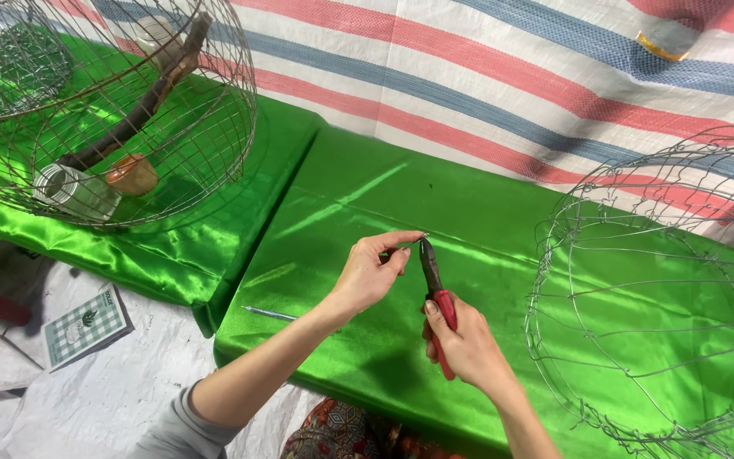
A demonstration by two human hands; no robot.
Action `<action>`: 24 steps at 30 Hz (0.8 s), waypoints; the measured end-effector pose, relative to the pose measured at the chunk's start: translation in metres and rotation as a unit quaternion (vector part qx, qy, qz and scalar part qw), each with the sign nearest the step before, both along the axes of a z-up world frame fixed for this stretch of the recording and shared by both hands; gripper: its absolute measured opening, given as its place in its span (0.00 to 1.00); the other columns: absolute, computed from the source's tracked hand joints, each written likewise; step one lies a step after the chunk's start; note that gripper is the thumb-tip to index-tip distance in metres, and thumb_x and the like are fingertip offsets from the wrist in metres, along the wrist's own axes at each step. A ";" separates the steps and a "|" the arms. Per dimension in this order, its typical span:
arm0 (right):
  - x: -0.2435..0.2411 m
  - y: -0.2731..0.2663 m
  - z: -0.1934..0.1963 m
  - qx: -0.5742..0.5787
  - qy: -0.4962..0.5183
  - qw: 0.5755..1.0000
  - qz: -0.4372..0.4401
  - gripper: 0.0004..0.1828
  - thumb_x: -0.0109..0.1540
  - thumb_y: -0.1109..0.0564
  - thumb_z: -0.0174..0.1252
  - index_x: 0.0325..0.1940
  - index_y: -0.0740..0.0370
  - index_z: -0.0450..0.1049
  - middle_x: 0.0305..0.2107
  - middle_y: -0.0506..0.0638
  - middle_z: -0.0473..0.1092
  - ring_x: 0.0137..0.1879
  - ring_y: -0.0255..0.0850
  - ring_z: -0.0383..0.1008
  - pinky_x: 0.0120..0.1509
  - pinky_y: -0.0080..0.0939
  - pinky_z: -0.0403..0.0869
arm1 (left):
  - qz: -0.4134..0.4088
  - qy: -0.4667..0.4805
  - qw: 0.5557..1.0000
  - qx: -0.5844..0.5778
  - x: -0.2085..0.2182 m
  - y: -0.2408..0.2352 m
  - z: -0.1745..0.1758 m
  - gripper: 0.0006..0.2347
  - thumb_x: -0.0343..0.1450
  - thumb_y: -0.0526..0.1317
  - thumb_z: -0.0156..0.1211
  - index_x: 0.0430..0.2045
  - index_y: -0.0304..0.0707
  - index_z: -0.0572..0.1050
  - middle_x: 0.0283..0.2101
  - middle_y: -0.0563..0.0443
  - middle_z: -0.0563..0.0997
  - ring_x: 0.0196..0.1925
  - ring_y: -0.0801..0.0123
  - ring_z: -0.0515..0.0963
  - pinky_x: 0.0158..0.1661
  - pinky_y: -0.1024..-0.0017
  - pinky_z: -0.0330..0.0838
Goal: The person uses red-handled pliers to twist and secure wire around a large wire frame, repositioning and rotating the frame on the table between fastening points. They pull wire taut by hand, cut and crimp it with the pliers, and press the twisted ends down along the frame.
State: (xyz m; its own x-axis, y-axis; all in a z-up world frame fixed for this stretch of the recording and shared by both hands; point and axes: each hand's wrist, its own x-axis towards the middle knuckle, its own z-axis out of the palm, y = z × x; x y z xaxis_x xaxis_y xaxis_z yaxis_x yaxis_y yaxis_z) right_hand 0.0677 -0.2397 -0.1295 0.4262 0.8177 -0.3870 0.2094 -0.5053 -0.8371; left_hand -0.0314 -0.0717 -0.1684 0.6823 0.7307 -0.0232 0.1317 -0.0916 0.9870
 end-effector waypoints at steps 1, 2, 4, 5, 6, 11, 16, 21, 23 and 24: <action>0.002 -0.001 -0.003 0.004 0.040 0.999 -0.005 0.17 0.70 0.48 0.48 0.34 0.62 0.66 0.19 0.55 0.75 0.20 0.43 0.77 0.23 0.42 0.74 | -0.006 -0.005 1.000 0.004 0.000 0.001 -0.003 0.14 0.74 0.34 0.54 0.49 0.53 0.83 0.19 0.59 0.72 0.21 0.79 0.64 0.27 0.77 0.61; 0.006 -0.002 -0.006 0.003 0.040 0.999 -0.004 0.17 0.70 0.48 0.48 0.34 0.62 0.66 0.19 0.55 0.75 0.20 0.43 0.77 0.23 0.42 0.74 | -0.005 -0.005 1.000 0.003 -0.001 0.002 -0.003 0.14 0.74 0.34 0.54 0.49 0.53 0.83 0.19 0.59 0.72 0.21 0.79 0.64 0.27 0.77 0.61; 0.013 -0.005 -0.013 0.027 0.130 0.991 0.011 0.16 0.70 0.50 0.49 0.36 0.65 0.65 0.22 0.57 0.73 0.21 0.46 0.76 0.23 0.44 0.74 | -0.030 0.011 0.999 -0.007 -0.004 0.005 -0.004 0.14 0.74 0.35 0.53 0.49 0.53 0.83 0.19 0.60 0.69 0.22 0.79 0.65 0.28 0.78 0.61; 0.018 -0.007 -0.013 0.027 0.130 0.991 0.011 0.16 0.70 0.50 0.49 0.36 0.65 0.65 0.22 0.57 0.73 0.21 0.46 0.76 0.23 0.44 0.74 | -0.030 0.011 0.999 -0.007 -0.004 0.008 -0.008 0.14 0.74 0.35 0.53 0.49 0.53 0.83 0.19 0.60 0.69 0.22 0.79 0.65 0.28 0.78 0.61; 0.022 -0.008 -0.014 0.020 0.125 0.991 0.039 0.17 0.70 0.50 0.48 0.36 0.66 0.66 0.23 0.57 0.74 0.21 0.45 0.77 0.23 0.42 0.76 | -0.046 -0.004 0.998 -0.041 -0.005 0.010 -0.011 0.14 0.75 0.33 0.53 0.49 0.49 0.83 0.18 0.61 0.67 0.22 0.79 0.61 0.25 0.78 0.57; 0.024 -0.013 0.019 -0.036 0.076 0.993 0.082 0.17 0.70 0.49 0.49 0.34 0.65 0.68 0.20 0.54 0.72 0.21 0.42 0.75 0.22 0.38 0.75 | -0.100 0.024 0.994 -0.044 -0.013 0.022 -0.009 0.13 0.75 0.32 0.54 0.47 0.48 0.84 0.20 0.63 0.69 0.20 0.81 0.57 0.23 0.79 0.51; 0.022 -0.013 0.046 -0.123 -0.071 0.983 0.119 0.15 0.72 0.48 0.47 0.34 0.57 0.66 0.20 0.46 0.68 0.23 0.36 0.67 0.25 0.39 0.68 | -0.140 0.030 0.990 -0.011 -0.018 0.028 -0.006 0.14 0.74 0.30 0.53 0.45 0.50 0.85 0.22 0.64 0.72 0.22 0.81 0.57 0.24 0.80 0.50; 0.026 -0.013 0.051 -0.179 -0.161 0.957 0.163 0.16 0.73 0.45 0.46 0.35 0.54 0.66 0.21 0.46 0.67 0.25 0.37 0.61 0.33 0.44 0.64 | -0.164 0.086 0.979 0.080 -0.030 0.025 0.024 0.14 0.73 0.32 0.53 0.44 0.52 0.85 0.17 0.64 0.64 0.20 0.79 0.56 0.26 0.78 0.52; 0.025 -0.012 0.057 -0.192 -0.178 0.949 0.174 0.16 0.73 0.46 0.45 0.35 0.54 0.66 0.21 0.47 0.66 0.24 0.37 0.60 0.31 0.44 0.62 | -0.170 0.097 0.974 0.112 -0.033 0.025 0.036 0.14 0.73 0.32 0.53 0.43 0.53 0.85 0.16 0.64 0.62 0.20 0.79 0.56 0.26 0.77 0.52; 0.023 -0.011 0.059 -0.219 -0.183 0.941 0.182 0.16 0.74 0.47 0.44 0.37 0.55 0.67 0.21 0.45 0.65 0.22 0.35 0.58 0.27 0.39 0.62 | -0.179 0.112 0.973 0.094 -0.035 0.025 0.043 0.14 0.74 0.32 0.52 0.44 0.52 0.85 0.16 0.64 0.61 0.19 0.79 0.56 0.25 0.77 0.52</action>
